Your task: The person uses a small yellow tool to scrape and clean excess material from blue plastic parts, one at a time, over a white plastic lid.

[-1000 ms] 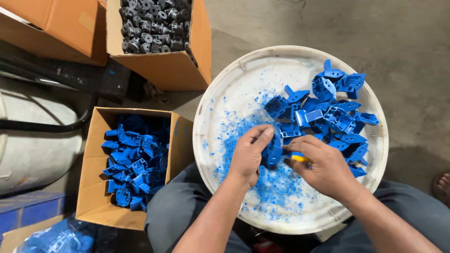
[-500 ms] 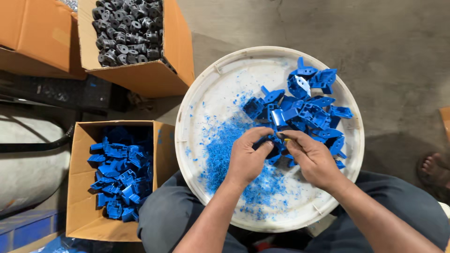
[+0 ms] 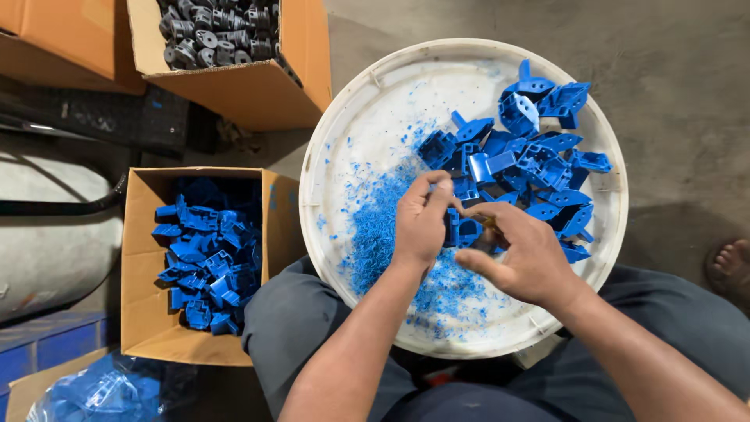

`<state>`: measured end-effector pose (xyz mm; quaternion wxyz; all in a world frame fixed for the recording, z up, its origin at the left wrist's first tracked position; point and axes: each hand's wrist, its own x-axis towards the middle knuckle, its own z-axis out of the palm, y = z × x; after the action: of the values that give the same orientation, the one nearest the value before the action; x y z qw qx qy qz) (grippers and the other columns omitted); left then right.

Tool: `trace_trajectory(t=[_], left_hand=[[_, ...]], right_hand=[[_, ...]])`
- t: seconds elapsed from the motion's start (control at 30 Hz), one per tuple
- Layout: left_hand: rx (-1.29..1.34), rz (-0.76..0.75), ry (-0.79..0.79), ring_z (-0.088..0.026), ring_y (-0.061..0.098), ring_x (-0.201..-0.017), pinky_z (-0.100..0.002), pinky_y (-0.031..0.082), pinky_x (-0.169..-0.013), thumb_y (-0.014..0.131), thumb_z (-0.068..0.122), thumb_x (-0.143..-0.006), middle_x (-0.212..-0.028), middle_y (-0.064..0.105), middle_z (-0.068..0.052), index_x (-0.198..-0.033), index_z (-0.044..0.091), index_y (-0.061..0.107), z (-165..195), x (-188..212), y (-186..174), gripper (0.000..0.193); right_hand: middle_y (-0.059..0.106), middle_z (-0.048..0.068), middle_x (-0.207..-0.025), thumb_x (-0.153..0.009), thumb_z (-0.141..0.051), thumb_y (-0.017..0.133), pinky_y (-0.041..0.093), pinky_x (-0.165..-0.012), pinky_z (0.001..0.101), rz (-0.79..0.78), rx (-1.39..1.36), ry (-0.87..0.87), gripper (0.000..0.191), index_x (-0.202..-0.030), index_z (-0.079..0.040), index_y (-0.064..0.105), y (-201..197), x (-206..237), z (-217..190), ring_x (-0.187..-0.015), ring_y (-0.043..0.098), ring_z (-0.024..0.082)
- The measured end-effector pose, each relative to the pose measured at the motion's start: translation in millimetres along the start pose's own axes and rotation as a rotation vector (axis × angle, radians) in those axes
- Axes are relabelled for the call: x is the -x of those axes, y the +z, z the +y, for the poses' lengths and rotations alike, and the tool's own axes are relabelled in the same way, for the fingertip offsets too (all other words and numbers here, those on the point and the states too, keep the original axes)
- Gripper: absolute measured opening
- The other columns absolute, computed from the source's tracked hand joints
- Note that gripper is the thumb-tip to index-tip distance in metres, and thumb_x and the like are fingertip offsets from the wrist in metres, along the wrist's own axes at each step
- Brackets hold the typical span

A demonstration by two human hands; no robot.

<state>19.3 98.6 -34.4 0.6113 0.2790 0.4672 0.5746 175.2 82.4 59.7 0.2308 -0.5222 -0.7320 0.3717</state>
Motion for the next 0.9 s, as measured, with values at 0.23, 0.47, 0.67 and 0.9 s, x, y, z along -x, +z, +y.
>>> trace_trajectory(t=[0.23, 0.47, 0.67, 0.9], left_hand=[[-0.123, -0.025, -0.023, -0.007, 0.062, -0.073, -0.024, 0.050, -0.071, 0.063, 0.004, -0.092, -0.075, 0.070, -0.004, -0.125, -0.003, 0.060, 5, 6, 3, 0.034], [-0.184, -0.074, -0.006, -0.007, 0.062, -0.074, -0.024, 0.050, -0.073, 0.061, 0.004, -0.092, -0.076, 0.071, -0.004, -0.125, -0.006, 0.059, 3, 6, 1, 0.034], [-0.116, -0.088, -0.018, -0.008, 0.062, -0.073, -0.024, 0.048, -0.071, 0.060, 0.004, -0.092, -0.077, 0.071, -0.005, -0.122, -0.004, 0.058, -1, 5, 3, 0.030], [-0.153, -0.083, -0.008, -0.008, 0.061, -0.075, -0.024, 0.048, -0.073, 0.059, 0.003, -0.092, -0.077, 0.071, -0.006, -0.121, -0.004, 0.059, 0, 6, 3, 0.030]], right_hand=[[0.068, 0.011, -0.077, -0.055, -0.060, 0.090, 0.054, -0.061, 0.0367, -0.011, 0.219, 0.045, 0.075, -0.103, -0.005, 0.069, 5, -7, -1, -0.065, 0.067, 0.025], [0.071, 0.011, -0.078, -0.056, -0.062, 0.088, 0.056, -0.064, 0.0391, -0.081, 0.265, 0.091, 0.073, -0.096, -0.005, 0.067, 6, -6, 3, -0.069, 0.070, 0.027], [0.071, 0.010, -0.080, -0.057, -0.061, 0.088, 0.057, -0.064, 0.0385, -0.023, 0.266, 0.048, 0.071, -0.095, -0.005, 0.067, 5, -4, 4, -0.068, 0.071, 0.026], [0.071, 0.010, -0.076, -0.060, -0.063, 0.086, 0.056, -0.064, 0.0391, -0.044, 0.304, 0.004, 0.068, -0.092, -0.006, 0.067, 6, -4, 6, -0.069, 0.070, 0.027]])
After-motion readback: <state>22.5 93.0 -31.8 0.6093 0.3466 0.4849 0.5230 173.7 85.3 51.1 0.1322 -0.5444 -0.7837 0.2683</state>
